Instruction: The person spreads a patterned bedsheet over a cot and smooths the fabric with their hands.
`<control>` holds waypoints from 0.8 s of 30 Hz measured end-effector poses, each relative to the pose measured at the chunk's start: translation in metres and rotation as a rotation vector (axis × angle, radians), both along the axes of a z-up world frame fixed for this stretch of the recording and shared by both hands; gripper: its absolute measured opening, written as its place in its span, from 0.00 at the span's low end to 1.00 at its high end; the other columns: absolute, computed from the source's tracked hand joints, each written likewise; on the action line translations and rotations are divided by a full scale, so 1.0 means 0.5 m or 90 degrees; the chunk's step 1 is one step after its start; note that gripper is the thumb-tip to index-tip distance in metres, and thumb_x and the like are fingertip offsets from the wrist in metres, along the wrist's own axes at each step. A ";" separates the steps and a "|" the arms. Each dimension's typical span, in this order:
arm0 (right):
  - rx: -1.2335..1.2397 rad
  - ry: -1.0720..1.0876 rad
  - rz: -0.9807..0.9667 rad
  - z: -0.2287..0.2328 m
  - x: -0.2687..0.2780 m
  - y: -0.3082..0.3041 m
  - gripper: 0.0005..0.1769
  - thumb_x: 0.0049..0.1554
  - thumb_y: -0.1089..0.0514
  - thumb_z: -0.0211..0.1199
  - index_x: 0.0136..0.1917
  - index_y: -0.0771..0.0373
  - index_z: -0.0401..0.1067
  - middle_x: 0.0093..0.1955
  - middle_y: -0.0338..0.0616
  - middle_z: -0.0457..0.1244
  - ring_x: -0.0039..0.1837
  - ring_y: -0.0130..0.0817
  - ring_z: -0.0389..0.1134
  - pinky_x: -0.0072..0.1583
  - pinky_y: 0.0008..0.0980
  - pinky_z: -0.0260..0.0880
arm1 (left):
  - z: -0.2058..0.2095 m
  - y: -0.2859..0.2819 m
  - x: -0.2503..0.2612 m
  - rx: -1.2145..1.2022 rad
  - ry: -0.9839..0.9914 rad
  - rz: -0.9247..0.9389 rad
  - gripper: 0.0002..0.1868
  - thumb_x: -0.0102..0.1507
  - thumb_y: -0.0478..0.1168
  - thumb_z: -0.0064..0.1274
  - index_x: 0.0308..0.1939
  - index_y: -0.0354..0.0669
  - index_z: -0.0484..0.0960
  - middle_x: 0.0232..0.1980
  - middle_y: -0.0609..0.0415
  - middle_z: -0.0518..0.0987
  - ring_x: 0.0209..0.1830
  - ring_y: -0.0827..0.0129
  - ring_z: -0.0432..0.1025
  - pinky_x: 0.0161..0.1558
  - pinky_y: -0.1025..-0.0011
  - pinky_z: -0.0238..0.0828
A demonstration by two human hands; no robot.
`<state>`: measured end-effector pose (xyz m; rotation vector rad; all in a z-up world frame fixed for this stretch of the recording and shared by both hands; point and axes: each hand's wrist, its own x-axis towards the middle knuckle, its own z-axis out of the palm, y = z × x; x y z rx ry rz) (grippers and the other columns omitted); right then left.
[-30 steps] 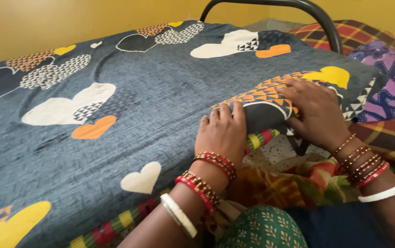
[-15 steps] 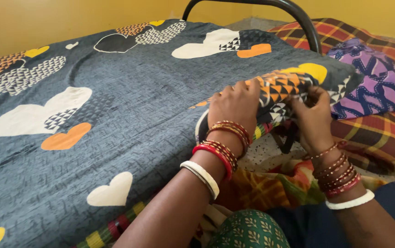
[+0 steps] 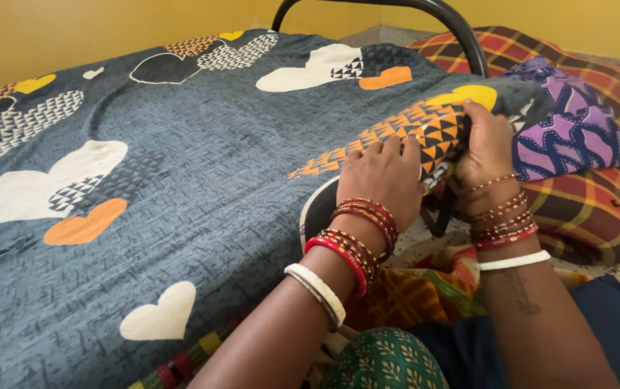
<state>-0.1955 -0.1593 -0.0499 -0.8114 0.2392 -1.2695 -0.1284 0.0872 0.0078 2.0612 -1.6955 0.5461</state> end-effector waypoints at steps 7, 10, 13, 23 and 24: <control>0.013 0.123 -0.188 0.001 -0.026 -0.107 0.17 0.56 0.59 0.68 0.49 0.75 0.69 0.50 0.55 0.69 0.48 0.45 0.75 0.47 0.43 0.78 | -0.013 0.006 0.001 -0.026 -0.010 -0.025 0.29 0.56 0.51 0.61 0.56 0.42 0.74 0.55 0.48 0.78 0.58 0.55 0.73 0.55 0.54 0.68; 0.051 0.151 -0.145 0.017 -0.018 -0.149 0.17 0.55 0.60 0.69 0.51 0.78 0.72 0.49 0.54 0.70 0.48 0.45 0.76 0.48 0.43 0.79 | -0.004 0.003 -0.003 0.025 0.020 -0.012 0.26 0.59 0.52 0.59 0.56 0.44 0.74 0.55 0.49 0.78 0.59 0.56 0.73 0.57 0.54 0.67; 0.143 0.120 -0.012 0.009 -0.034 -0.180 0.18 0.55 0.61 0.67 0.56 0.73 0.73 0.52 0.53 0.73 0.51 0.44 0.78 0.52 0.40 0.83 | 0.006 -0.003 0.001 0.041 0.067 -0.025 0.26 0.61 0.55 0.59 0.57 0.46 0.75 0.57 0.49 0.78 0.62 0.55 0.72 0.61 0.53 0.67; -0.183 0.503 -0.436 -0.070 -0.085 -0.276 0.50 0.58 0.52 0.76 0.72 0.81 0.45 0.59 0.59 0.59 0.56 0.42 0.68 0.55 0.42 0.75 | 0.008 -0.014 -0.009 0.105 0.010 0.006 0.41 0.57 0.56 0.61 0.71 0.51 0.64 0.69 0.49 0.67 0.69 0.52 0.64 0.63 0.44 0.60; -0.144 0.478 -0.360 -0.065 -0.077 -0.296 0.41 0.59 0.53 0.70 0.70 0.78 0.49 0.59 0.58 0.61 0.55 0.42 0.70 0.55 0.41 0.76 | 0.011 -0.018 -0.008 0.116 0.009 0.009 0.41 0.57 0.57 0.61 0.71 0.51 0.63 0.69 0.48 0.67 0.69 0.51 0.63 0.63 0.44 0.60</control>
